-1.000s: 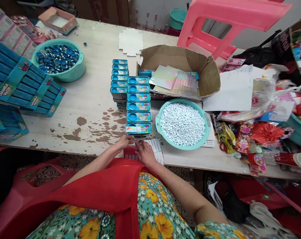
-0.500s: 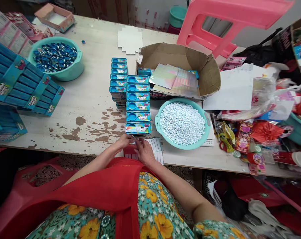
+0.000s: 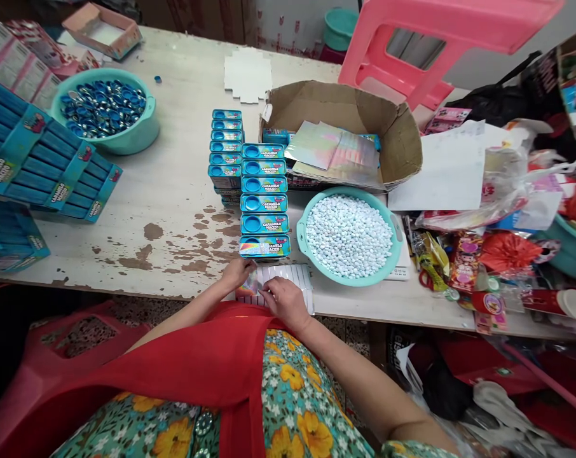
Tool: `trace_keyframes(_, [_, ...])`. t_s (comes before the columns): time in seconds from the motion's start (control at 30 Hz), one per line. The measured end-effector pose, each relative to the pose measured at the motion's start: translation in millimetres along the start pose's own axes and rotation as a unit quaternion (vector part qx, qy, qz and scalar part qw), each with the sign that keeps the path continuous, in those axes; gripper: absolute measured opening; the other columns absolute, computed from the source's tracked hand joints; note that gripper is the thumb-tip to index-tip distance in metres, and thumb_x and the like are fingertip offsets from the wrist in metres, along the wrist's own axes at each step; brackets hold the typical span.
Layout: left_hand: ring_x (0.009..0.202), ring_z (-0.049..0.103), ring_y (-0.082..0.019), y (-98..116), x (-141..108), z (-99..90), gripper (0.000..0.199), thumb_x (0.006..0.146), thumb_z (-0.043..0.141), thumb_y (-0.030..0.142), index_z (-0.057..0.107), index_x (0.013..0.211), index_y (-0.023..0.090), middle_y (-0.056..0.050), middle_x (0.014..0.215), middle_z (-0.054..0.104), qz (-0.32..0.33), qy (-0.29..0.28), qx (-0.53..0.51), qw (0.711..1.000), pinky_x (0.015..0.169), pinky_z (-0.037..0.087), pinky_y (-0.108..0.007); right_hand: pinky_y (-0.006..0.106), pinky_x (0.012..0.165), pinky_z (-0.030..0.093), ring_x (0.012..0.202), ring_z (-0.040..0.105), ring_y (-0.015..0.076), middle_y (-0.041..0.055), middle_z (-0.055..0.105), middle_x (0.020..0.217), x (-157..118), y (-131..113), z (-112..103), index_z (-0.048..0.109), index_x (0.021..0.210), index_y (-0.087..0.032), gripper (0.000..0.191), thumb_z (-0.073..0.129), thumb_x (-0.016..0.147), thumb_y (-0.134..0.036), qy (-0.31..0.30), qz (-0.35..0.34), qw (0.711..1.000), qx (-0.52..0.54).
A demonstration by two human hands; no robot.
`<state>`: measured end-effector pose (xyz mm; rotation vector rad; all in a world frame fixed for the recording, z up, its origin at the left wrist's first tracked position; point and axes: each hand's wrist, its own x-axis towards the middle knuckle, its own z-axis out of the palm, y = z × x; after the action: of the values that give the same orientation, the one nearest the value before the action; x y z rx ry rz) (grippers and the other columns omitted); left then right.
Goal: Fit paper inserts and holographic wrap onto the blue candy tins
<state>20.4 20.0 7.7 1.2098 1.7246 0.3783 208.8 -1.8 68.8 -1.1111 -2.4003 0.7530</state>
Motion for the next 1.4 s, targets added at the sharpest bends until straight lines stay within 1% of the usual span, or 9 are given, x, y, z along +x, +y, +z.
trace_keyframes(0.17, [0.088, 0.056, -0.019, 27, -73, -50.5, 0.029, 0.089, 0.042, 0.035, 0.065, 0.087, 0.018, -0.009, 0.09, 0.064, 0.17, 0.095, -0.095, 0.976, 0.082, 0.042, -0.031, 0.026, 0.06, 0.046, 0.066, 0.057, 0.0136, 0.0008, 0.061, 0.072, 18, -59, -78, 0.057, 0.079, -0.021, 0.007, 0.058, 0.085, -0.025, 0.028, 0.053, 0.984, 0.167])
trace_keyframes(0.3, [0.098, 0.056, -0.022, 65, -129, -90.4, 0.044, 0.072, 0.065, 0.049, 0.06, 0.105, 0.019, -0.011, 0.105, 0.063, 0.332, 0.043, -0.196, 0.922, 0.082, 0.047, -0.031, 0.028, 0.06, 0.048, 0.067, 0.059, 0.0141, 0.0, 0.063, 0.072, 34, -92, -111, 0.058, 0.08, -0.023, 0.004, 0.06, 0.083, -0.021, 0.048, 0.018, 0.975, 0.216])
trace_keyframes(0.5, [0.057, 0.054, -0.01, 113, -126, -108.0, 0.025, 0.088, 0.048, 0.035, 0.062, 0.08, 0.017, 0.001, 0.061, 0.057, 0.21, -0.009, -0.194, 0.958, 0.057, 0.045, -0.02, 0.03, 0.067, 0.048, 0.076, 0.058, 0.015, 0.0007, 0.062, 0.078, 69, -97, -113, 0.062, 0.078, -0.023, 0.006, 0.063, 0.082, -0.027, 0.163, 0.07, 0.966, 0.19])
trace_keyframes(0.6, [0.055, 0.051, -0.008, 125, -113, -122.4, 0.022, 0.088, 0.047, 0.034, 0.059, 0.097, 0.018, 0.003, 0.062, 0.054, 0.204, -0.008, -0.186, 0.961, 0.052, 0.043, -0.018, 0.035, 0.079, 0.046, 0.095, 0.055, 0.0187, 0.0038, 0.057, 0.095, 89, -84, -108, 0.066, 0.077, -0.022, 0.009, 0.066, 0.079, -0.031, 0.243, 0.088, 0.957, 0.135])
trace_keyframes(0.7, [0.048, 0.046, -0.007, 130, -96, -134.4, 0.022, 0.088, 0.047, 0.032, 0.049, 0.105, 0.019, 0.007, 0.057, 0.049, 0.2, -0.008, -0.22, 0.955, 0.046, 0.038, -0.016, 0.039, 0.087, 0.043, 0.1, 0.052, 0.0202, 0.004, 0.053, 0.097, 105, -70, -103, 0.066, 0.072, -0.021, 0.012, 0.067, 0.077, -0.032, 0.258, 0.103, 0.953, 0.118])
trace_keyframes(1.0, [0.042, 0.036, -0.004, 120, -56, -115.1, 0.018, 0.084, 0.051, 0.033, 0.04, 0.09, 0.021, 0.01, 0.051, 0.041, 0.179, -0.041, -0.36, 0.915, 0.041, 0.027, -0.014, 0.036, 0.085, 0.043, 0.093, 0.049, 0.0174, 0.0032, 0.045, 0.095, 119, -55, -89, 0.056, 0.073, -0.018, 0.009, 0.063, 0.075, -0.023, 0.271, 0.14, 0.944, 0.124])
trace_keyframes(1.17, [0.037, 0.034, -0.005, 104, -45, -93.8, 0.022, 0.083, 0.05, 0.039, 0.041, 0.09, 0.021, 0.01, 0.049, 0.042, 0.103, 0.016, -0.309, 0.945, 0.039, 0.023, -0.016, 0.03, 0.069, 0.045, 0.078, 0.048, 0.0133, 0.0023, 0.045, 0.098, 118, -49, -86, 0.047, 0.093, -0.02, 0.033, 0.067, 0.068, -0.027, 0.278, 0.21, 0.917, 0.195])
trace_keyframes(1.3, [0.045, 0.037, -0.006, 62, -32, -78.8, 0.028, 0.081, 0.053, 0.046, 0.045, 0.088, 0.02, 0.008, 0.052, 0.04, 0.078, 0.164, -0.216, 0.959, 0.045, 0.029, -0.018, 0.027, 0.069, 0.045, 0.075, 0.049, 0.0114, -0.0003, 0.047, 0.091, 114, -42, -86, 0.046, 0.094, -0.022, 0.026, 0.061, 0.073, -0.028, 0.281, 0.211, 0.894, 0.277])
trace_keyframes(1.4, [0.054, 0.046, -0.009, 13, -26, -55.6, 0.034, 0.081, 0.049, 0.051, 0.049, 0.081, 0.017, 0.003, 0.062, 0.05, 0.008, 0.156, -0.163, 0.974, 0.049, 0.033, -0.019, 0.026, 0.07, 0.047, 0.078, 0.051, 0.0109, -0.0003, 0.048, 0.092, 95, -28, -78, 0.045, 0.099, -0.023, 0.025, 0.054, 0.082, -0.038, 0.34, 0.231, 0.835, 0.365])
